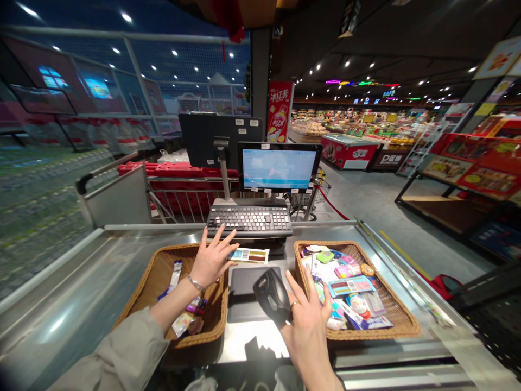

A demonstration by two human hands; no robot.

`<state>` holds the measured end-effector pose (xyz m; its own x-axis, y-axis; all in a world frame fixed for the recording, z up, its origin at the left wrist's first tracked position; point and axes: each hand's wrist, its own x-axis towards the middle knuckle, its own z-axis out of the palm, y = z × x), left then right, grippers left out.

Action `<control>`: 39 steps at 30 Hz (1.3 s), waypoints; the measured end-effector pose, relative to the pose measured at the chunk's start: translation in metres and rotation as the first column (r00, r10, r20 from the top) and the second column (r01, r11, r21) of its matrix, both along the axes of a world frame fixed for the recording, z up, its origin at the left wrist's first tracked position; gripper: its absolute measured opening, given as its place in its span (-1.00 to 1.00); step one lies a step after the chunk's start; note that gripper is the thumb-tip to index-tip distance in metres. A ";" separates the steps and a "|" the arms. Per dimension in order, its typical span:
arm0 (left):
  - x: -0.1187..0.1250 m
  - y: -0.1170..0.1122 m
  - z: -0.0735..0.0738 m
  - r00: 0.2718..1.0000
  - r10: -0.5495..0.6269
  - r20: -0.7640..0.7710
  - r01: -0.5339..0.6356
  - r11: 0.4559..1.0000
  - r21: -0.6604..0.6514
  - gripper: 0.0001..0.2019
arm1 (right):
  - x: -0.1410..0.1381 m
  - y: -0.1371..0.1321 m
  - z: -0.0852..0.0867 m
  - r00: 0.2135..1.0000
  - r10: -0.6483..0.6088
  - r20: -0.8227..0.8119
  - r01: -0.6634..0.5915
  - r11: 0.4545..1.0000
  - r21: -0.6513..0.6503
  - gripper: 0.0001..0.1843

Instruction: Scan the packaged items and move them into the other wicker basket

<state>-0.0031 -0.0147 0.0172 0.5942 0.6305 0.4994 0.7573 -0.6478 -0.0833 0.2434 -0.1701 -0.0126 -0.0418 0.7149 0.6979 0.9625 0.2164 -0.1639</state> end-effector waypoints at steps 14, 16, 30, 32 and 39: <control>-0.001 -0.001 -0.001 0.999 -0.027 0.037 0.026 0.998 0.049 -0.60 | 0.002 -0.001 -0.001 0.999 0.028 0.039 -0.028 0.999 0.023 -0.87; -0.001 -0.001 -0.001 0.999 -0.027 0.038 0.025 0.999 0.049 -0.60 | -0.001 -0.002 0.002 1.000 0.024 0.015 -0.024 1.000 0.018 -0.85; 0.013 0.000 0.002 0.996 -0.070 0.058 0.066 0.996 0.066 -0.59 | 0.013 -0.005 -0.007 0.992 -0.065 0.111 0.062 0.998 0.031 -0.68; 0.019 0.001 0.002 0.994 -0.089 0.060 0.084 0.994 0.072 -0.59 | 0.017 -0.007 -0.008 0.989 -0.082 0.124 0.075 0.996 0.055 -0.68; 0.043 0.005 0.003 0.990 -0.131 0.050 0.128 0.989 0.070 -0.55 | 0.029 -0.015 -0.007 0.977 -0.176 0.121 0.171 0.984 0.045 -0.71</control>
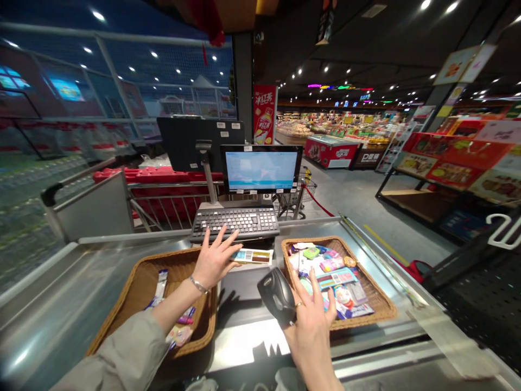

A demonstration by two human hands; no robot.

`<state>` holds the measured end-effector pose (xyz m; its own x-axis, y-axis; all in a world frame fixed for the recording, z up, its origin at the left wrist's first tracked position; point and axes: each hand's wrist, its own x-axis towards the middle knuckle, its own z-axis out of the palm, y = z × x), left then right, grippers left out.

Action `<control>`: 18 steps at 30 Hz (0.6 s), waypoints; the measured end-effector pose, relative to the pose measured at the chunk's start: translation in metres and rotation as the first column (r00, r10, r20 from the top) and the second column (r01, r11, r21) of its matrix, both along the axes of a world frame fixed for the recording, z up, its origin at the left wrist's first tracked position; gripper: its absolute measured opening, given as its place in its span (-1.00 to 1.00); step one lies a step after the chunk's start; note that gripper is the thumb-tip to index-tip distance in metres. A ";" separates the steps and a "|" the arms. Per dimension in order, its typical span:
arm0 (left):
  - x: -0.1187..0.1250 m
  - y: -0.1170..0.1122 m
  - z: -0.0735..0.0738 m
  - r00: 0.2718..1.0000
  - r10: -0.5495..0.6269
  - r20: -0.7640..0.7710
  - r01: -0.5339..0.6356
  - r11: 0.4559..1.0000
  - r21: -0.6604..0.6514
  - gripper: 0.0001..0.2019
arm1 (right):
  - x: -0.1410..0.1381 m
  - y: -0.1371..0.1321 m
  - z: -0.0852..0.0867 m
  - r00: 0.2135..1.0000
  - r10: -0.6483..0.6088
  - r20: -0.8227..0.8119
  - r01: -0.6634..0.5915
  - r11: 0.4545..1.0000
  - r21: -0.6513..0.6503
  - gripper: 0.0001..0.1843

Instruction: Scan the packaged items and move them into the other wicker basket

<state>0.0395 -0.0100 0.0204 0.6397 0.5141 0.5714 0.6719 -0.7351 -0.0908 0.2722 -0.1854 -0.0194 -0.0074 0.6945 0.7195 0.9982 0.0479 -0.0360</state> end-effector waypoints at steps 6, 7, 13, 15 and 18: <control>0.026 0.000 0.000 0.999 -0.035 -0.006 0.035 0.999 -0.001 -0.57 | 0.015 -0.008 -0.004 0.997 -0.070 -0.025 0.070 0.998 -0.011 -0.73; 0.031 0.000 0.000 0.999 -0.043 -0.011 0.043 0.999 -0.002 -0.57 | 0.018 -0.010 -0.005 0.996 -0.079 -0.031 0.079 0.997 -0.007 -0.73; 0.060 -0.002 -0.002 0.994 -0.104 -0.022 0.104 0.995 -0.009 -0.58 | 0.032 -0.023 -0.005 0.986 -0.161 -0.050 0.161 0.987 -0.010 -0.74; 0.072 -0.004 -0.003 0.991 -0.133 -0.027 0.133 0.991 -0.017 -0.59 | 0.037 -0.028 -0.005 0.981 -0.184 -0.062 0.183 0.983 -0.023 -0.74; 0.090 -0.007 -0.005 0.983 -0.183 -0.037 0.181 0.983 -0.036 -0.60 | 0.044 -0.036 -0.007 0.968 -0.234 -0.090 0.232 0.972 -0.038 -0.72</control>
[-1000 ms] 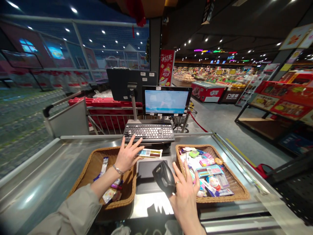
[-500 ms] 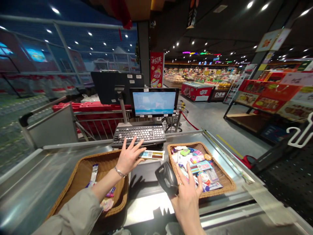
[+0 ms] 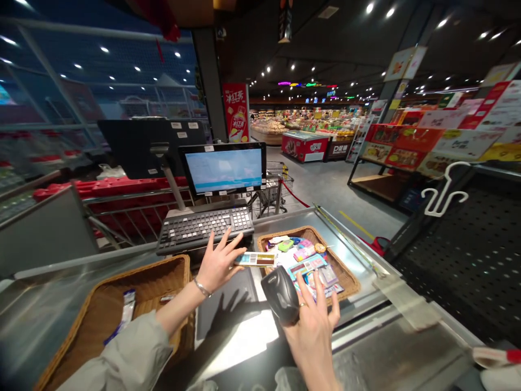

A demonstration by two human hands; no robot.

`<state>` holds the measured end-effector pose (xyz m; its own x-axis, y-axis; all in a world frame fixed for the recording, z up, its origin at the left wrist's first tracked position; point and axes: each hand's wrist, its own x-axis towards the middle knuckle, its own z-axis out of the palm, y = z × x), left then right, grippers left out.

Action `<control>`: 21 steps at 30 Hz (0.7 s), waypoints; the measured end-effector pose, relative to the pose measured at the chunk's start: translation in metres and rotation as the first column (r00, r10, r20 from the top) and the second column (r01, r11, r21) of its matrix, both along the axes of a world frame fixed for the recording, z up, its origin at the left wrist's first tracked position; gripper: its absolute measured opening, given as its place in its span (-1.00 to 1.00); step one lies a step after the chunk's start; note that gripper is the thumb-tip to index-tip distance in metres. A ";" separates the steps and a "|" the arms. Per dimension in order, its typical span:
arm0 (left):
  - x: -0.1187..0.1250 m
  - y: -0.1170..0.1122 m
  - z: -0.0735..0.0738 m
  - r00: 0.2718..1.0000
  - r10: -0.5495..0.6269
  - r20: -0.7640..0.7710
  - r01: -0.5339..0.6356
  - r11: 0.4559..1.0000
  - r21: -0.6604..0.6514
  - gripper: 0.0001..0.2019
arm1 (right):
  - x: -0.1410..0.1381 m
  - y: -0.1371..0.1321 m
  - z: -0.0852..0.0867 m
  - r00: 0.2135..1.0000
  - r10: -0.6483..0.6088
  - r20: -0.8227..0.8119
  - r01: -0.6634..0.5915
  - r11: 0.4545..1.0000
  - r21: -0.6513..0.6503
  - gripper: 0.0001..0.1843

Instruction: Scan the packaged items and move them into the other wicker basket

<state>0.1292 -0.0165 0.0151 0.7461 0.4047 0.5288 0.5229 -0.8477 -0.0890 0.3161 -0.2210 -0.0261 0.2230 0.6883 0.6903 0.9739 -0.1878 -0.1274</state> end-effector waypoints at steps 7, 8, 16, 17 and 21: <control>0.038 -0.007 -0.006 0.995 -0.096 0.009 0.096 0.995 -0.021 -0.61 | 0.019 -0.016 -0.003 0.994 -0.103 -0.037 0.104 0.994 0.032 -0.72; 0.043 -0.007 -0.006 0.994 -0.105 0.008 0.105 0.994 -0.022 -0.61 | 0.021 -0.018 -0.003 0.993 -0.114 -0.039 0.115 0.993 0.026 -0.73; 0.077 -0.010 -0.013 0.983 -0.186 0.010 0.186 0.982 -0.040 -0.58 | 0.042 -0.034 -0.009 0.969 -0.245 -0.039 0.247 0.968 0.046 -0.68; 0.081 -0.011 -0.013 0.980 -0.199 0.010 0.199 0.979 -0.043 -0.58 | 0.044 -0.036 -0.010 0.965 -0.260 -0.041 0.262 0.964 0.055 -0.67; 0.103 -0.016 -0.015 0.967 -0.256 0.009 0.256 0.965 -0.061 -0.61 | 0.052 -0.045 -0.013 0.953 -0.298 -0.051 0.300 0.953 0.042 -0.69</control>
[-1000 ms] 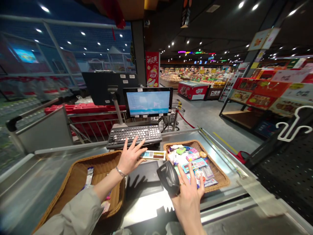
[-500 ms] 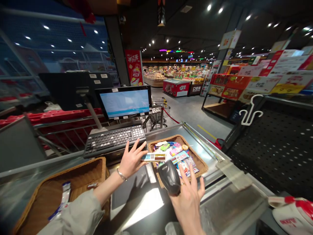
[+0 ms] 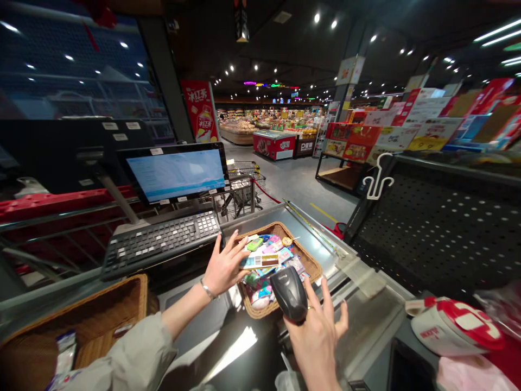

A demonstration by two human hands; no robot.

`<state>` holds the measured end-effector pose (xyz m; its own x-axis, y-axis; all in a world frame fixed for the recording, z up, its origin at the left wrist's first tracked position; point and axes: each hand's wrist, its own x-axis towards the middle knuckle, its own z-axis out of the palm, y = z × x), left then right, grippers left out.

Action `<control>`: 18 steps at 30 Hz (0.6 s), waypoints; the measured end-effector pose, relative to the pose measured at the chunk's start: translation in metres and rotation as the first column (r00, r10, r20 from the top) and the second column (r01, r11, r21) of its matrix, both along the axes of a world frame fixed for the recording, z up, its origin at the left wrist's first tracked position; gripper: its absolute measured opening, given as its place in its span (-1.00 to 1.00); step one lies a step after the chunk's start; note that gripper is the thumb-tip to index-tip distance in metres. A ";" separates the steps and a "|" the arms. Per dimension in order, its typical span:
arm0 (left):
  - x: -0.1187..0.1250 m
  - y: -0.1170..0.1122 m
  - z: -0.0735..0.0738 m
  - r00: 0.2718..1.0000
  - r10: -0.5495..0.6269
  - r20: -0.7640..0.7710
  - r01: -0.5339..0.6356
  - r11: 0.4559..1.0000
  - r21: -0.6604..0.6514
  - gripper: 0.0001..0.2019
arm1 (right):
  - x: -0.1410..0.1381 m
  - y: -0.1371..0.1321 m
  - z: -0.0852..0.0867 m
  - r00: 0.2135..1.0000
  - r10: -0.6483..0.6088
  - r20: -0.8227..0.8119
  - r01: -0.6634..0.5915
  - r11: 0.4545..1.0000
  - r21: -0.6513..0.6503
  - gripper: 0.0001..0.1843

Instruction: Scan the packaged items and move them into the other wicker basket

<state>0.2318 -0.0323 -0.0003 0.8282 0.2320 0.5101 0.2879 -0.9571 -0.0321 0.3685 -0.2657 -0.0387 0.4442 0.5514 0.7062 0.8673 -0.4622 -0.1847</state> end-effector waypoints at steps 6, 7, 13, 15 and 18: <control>0.042 -0.007 -0.009 0.997 -0.073 -0.002 0.073 0.997 -0.013 -0.61 | 0.005 -0.012 -0.001 0.998 -0.041 -0.037 0.040 0.999 -0.023 -0.70; 0.050 -0.009 -0.011 0.997 -0.073 0.000 0.073 0.997 -0.020 -0.59 | 0.006 -0.014 -0.001 0.998 -0.046 -0.040 0.045 0.999 -0.026 -0.71; 0.075 -0.015 -0.015 1.000 -0.025 0.014 0.026 0.999 -0.044 -0.39 | 0.008 -0.022 -0.002 0.997 -0.074 -0.036 0.073 0.997 -0.038 -0.70; 0.073 -0.014 -0.015 1.000 -0.021 0.014 0.022 0.999 -0.026 -0.43 | 0.009 -0.022 -0.003 0.996 -0.081 -0.041 0.080 0.996 -0.039 -0.70; 0.062 -0.010 -0.017 1.000 -0.014 0.021 0.014 1.000 -0.010 -0.48 | 0.008 -0.021 -0.004 0.997 -0.067 -0.049 0.065 0.997 -0.046 -0.71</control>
